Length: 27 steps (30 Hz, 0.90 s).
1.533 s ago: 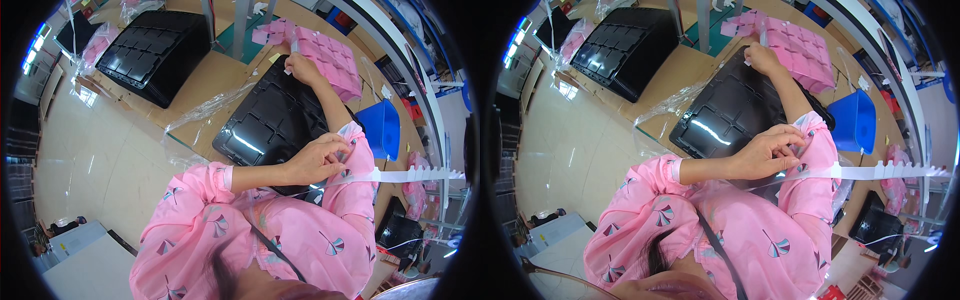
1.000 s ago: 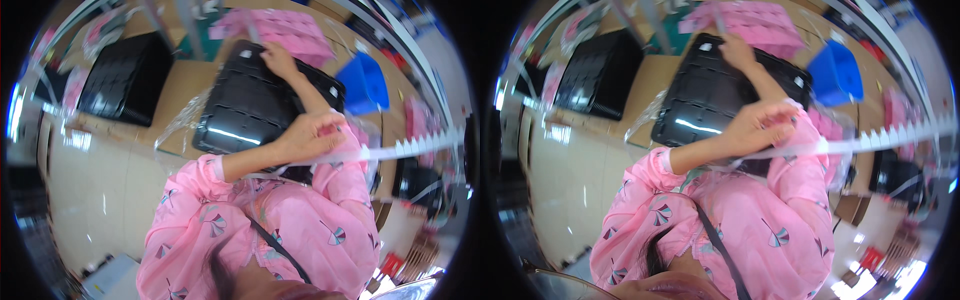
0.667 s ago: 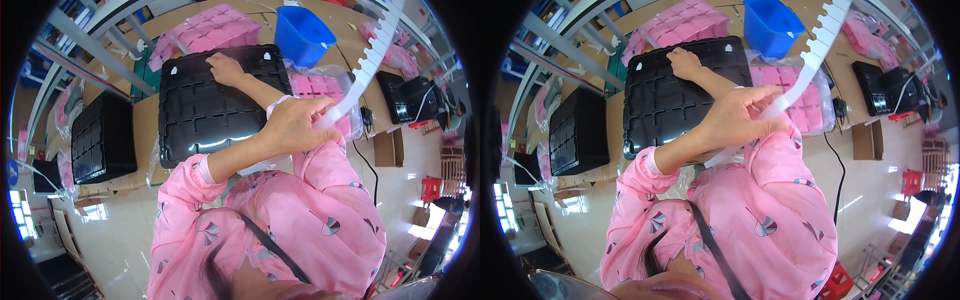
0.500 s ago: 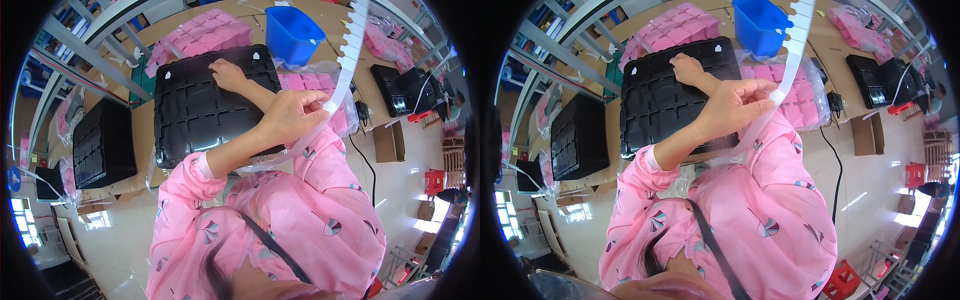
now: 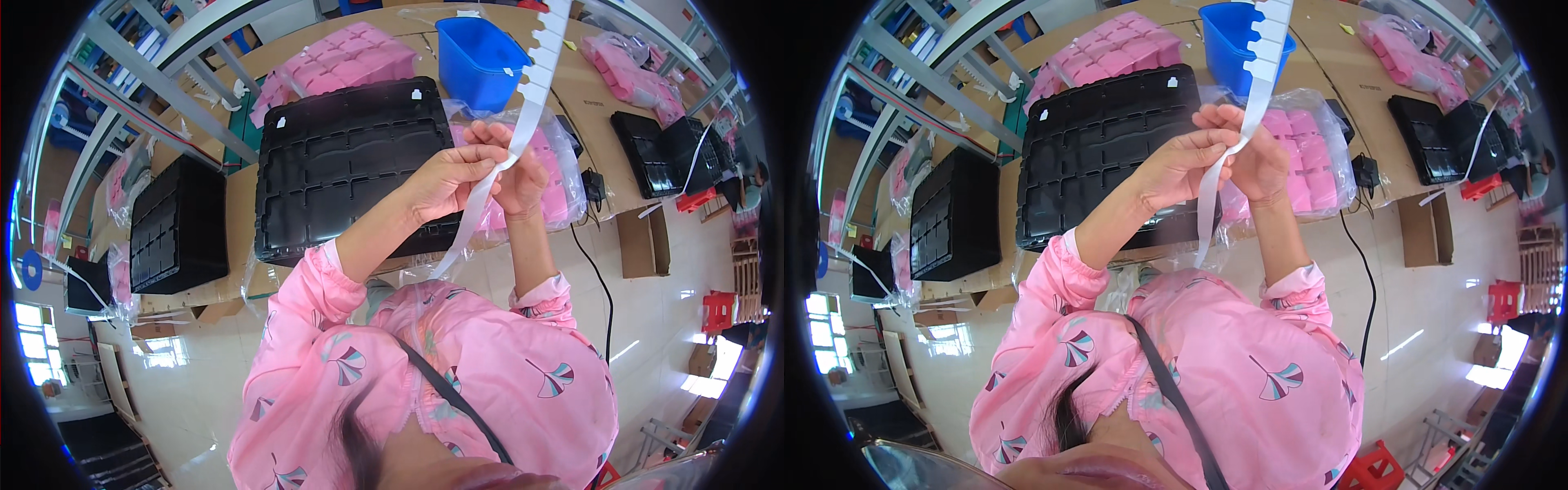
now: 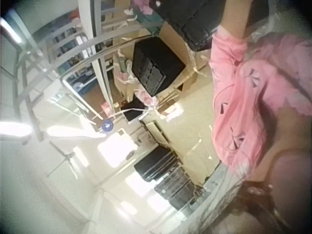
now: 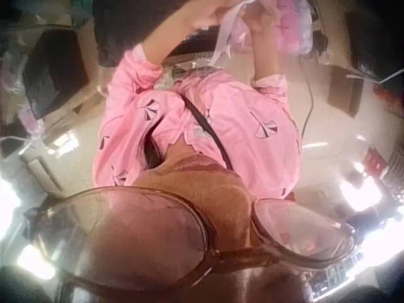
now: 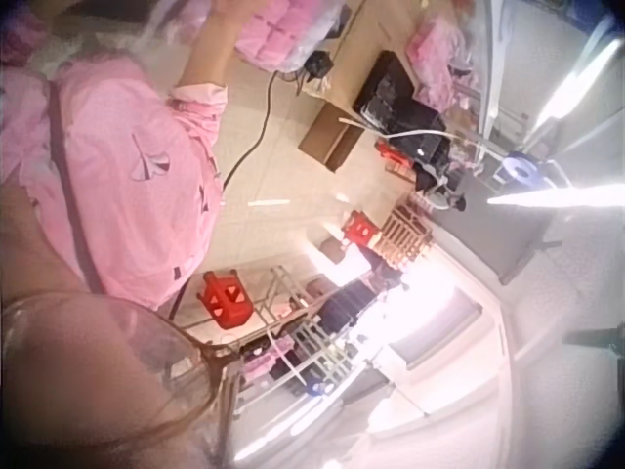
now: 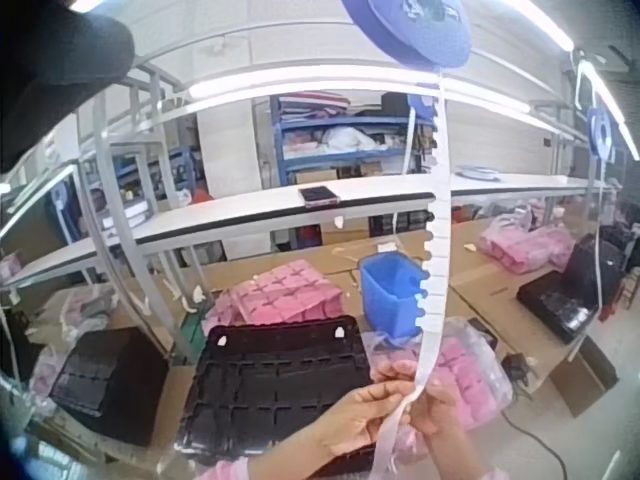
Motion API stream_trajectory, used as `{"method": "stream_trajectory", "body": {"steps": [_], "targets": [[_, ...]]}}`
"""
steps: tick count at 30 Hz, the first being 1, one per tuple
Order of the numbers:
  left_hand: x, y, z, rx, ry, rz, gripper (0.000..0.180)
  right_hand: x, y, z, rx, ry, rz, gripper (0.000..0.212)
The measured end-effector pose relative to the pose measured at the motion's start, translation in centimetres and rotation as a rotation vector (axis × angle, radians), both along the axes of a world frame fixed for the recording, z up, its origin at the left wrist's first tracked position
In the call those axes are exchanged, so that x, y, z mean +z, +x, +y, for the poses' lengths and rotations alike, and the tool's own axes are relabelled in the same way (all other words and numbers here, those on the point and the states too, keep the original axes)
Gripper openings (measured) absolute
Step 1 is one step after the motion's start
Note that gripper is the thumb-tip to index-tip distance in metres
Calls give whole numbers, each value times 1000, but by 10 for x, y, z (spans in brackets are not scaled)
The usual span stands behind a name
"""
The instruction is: The recorder applies adhesive pads to a black plastic tray and then attaches a pink foam protection sheet.
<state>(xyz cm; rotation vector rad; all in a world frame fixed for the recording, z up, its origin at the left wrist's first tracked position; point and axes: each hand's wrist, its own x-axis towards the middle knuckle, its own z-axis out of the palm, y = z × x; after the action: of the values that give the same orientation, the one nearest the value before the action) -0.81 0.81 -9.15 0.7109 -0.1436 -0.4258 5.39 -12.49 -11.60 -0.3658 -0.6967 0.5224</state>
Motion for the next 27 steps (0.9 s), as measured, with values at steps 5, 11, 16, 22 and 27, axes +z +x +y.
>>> {"method": "stream_trajectory", "body": {"steps": [5, 11, 16, 22, 27], "targets": [[-2, 2, -3, -43, 114, -6, 25, 6, -6, -19, -159, -263, -21, 15], [3, 8, 6, 441, 747, -247, 30, 16, -20, -28, -621, -659, -141, 15], [25, 14, -2, 402, 900, -405, 26, 12, -22, -29, -676, -951, -252, 18], [27, 18, -7, 497, 990, -358, 19, 11, -30, -33, -1181, -929, -609, 25], [24, 18, -7, 495, 921, -330, 23, 6, -24, -29, -1301, -736, -824, 28]]}}
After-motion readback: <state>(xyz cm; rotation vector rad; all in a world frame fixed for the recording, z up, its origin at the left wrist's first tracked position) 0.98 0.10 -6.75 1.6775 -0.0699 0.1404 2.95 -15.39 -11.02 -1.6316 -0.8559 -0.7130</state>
